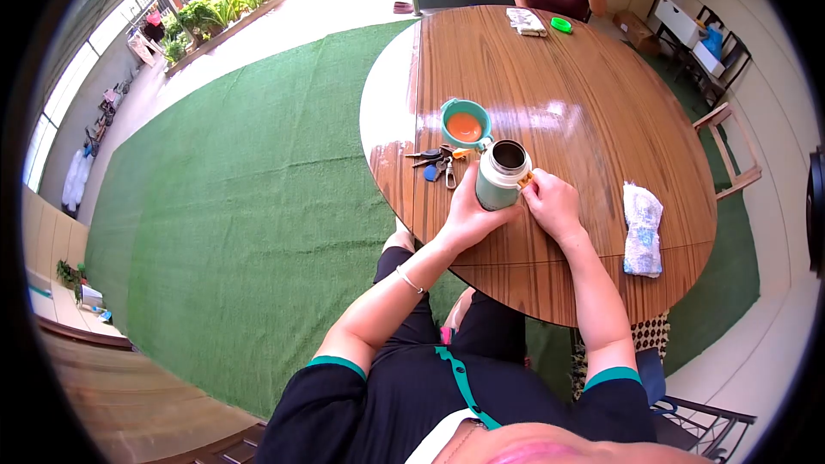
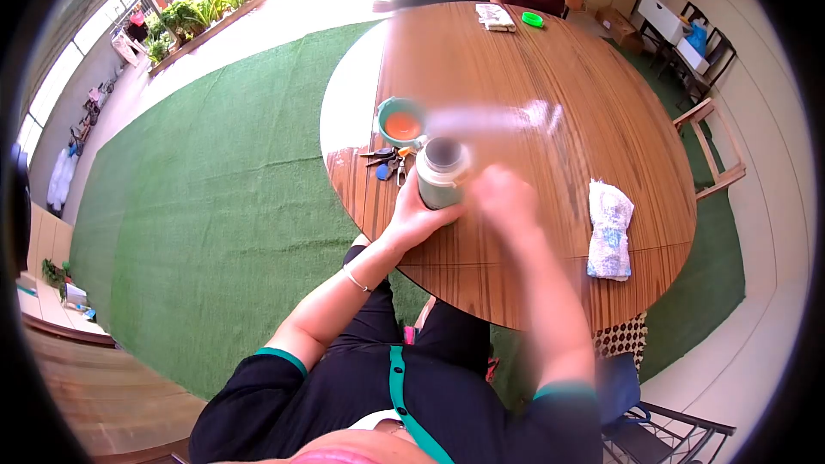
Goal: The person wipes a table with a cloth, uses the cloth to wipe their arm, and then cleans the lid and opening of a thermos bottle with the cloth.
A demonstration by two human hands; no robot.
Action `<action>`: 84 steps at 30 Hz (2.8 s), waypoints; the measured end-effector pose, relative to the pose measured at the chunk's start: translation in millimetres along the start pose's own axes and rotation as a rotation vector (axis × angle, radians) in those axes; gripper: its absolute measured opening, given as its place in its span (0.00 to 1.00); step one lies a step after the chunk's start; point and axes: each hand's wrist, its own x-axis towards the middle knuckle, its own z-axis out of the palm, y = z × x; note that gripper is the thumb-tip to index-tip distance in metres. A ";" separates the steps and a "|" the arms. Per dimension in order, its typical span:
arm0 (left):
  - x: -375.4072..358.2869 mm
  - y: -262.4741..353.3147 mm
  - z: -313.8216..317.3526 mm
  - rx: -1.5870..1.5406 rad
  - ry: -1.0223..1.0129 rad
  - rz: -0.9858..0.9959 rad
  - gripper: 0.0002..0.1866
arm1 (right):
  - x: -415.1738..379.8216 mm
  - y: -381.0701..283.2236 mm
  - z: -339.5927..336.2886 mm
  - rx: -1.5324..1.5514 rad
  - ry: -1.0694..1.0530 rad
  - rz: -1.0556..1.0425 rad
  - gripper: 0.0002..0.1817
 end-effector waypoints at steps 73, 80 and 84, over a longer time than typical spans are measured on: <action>-62.0 146.2 -59.5 0.354 0.002 0.378 0.39 | -2.4 5.3 2.6 0.029 0.123 -0.126 0.17; -62.5 213.9 -72.4 0.475 -0.056 0.553 0.32 | -0.2 9.2 6.5 0.035 0.115 -0.114 0.17; -70.8 224.8 -69.1 0.442 -0.046 0.571 0.31 | -0.1 8.2 6.1 0.022 0.111 -0.110 0.16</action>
